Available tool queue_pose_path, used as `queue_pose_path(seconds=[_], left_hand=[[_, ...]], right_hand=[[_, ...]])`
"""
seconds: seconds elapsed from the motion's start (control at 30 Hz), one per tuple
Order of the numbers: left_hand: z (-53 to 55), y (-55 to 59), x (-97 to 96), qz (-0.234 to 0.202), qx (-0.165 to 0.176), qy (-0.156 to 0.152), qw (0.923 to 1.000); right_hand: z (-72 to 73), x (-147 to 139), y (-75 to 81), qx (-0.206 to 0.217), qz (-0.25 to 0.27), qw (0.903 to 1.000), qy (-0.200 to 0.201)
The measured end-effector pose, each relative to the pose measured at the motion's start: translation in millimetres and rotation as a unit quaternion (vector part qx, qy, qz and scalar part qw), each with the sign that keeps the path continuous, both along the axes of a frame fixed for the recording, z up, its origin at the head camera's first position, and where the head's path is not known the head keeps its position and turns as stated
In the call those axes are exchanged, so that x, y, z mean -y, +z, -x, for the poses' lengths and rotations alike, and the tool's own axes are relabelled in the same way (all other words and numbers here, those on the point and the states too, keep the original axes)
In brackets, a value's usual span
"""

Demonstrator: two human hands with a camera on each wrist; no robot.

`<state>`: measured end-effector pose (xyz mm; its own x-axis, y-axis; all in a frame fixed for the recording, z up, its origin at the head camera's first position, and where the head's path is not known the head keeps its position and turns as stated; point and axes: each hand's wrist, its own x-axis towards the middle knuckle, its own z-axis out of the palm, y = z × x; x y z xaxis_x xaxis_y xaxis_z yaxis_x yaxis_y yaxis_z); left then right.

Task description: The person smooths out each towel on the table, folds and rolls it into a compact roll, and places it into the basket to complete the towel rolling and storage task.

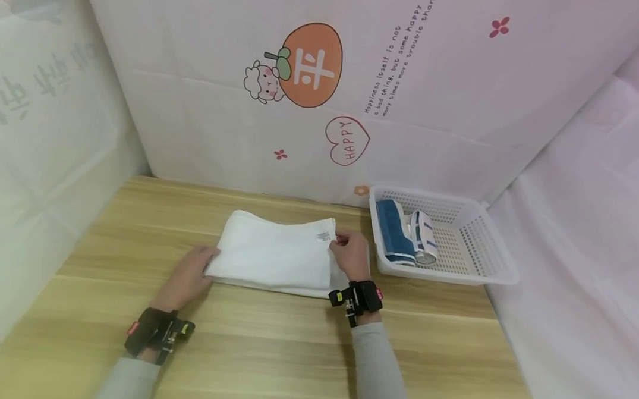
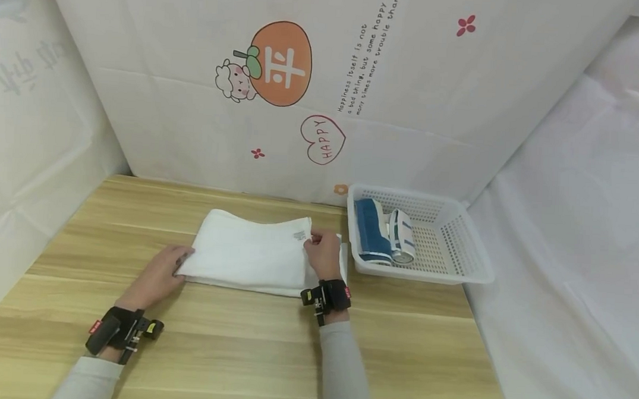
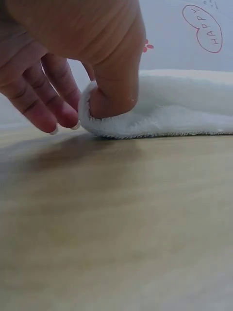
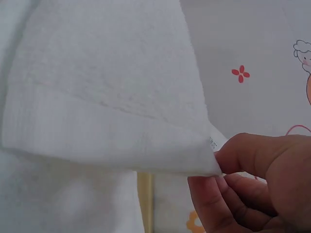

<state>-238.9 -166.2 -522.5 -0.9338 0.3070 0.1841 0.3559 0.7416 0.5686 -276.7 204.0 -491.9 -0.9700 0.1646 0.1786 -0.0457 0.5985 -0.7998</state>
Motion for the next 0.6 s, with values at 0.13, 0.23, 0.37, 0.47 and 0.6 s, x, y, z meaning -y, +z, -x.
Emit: queue_pose_path(seconds=[0.13,0.23,0.37,0.47,0.6], left_hand=[[-0.7,2.5,-4.2,0.010,-0.015,-0.006,0.9998],[-2.0,3.2,-11.8,0.021,-0.002,-0.010,0.9997],[-2.5,1.8,-21.5,0.022,0.019,-0.009,0.9995],[-0.9,2.0,-26.6,0.006,0.024,0.002,0.9997],[0.9,4.0,-31.4,-0.006,0.038,0.021,0.9990]], right_hand=[[-0.9,-11,8.3,-0.005,0.002,0.9996,-0.028],[-2.2,-18,4.8,0.017,-0.002,0.9993,-0.033],[-4.9,-23,-22.3,0.079,-0.020,0.9965,-0.023],[-12.7,-24,-37.3,0.113,-0.023,0.9932,-0.017],[-23.6,-24,-36.9,0.108,-0.015,0.9940,-0.012]])
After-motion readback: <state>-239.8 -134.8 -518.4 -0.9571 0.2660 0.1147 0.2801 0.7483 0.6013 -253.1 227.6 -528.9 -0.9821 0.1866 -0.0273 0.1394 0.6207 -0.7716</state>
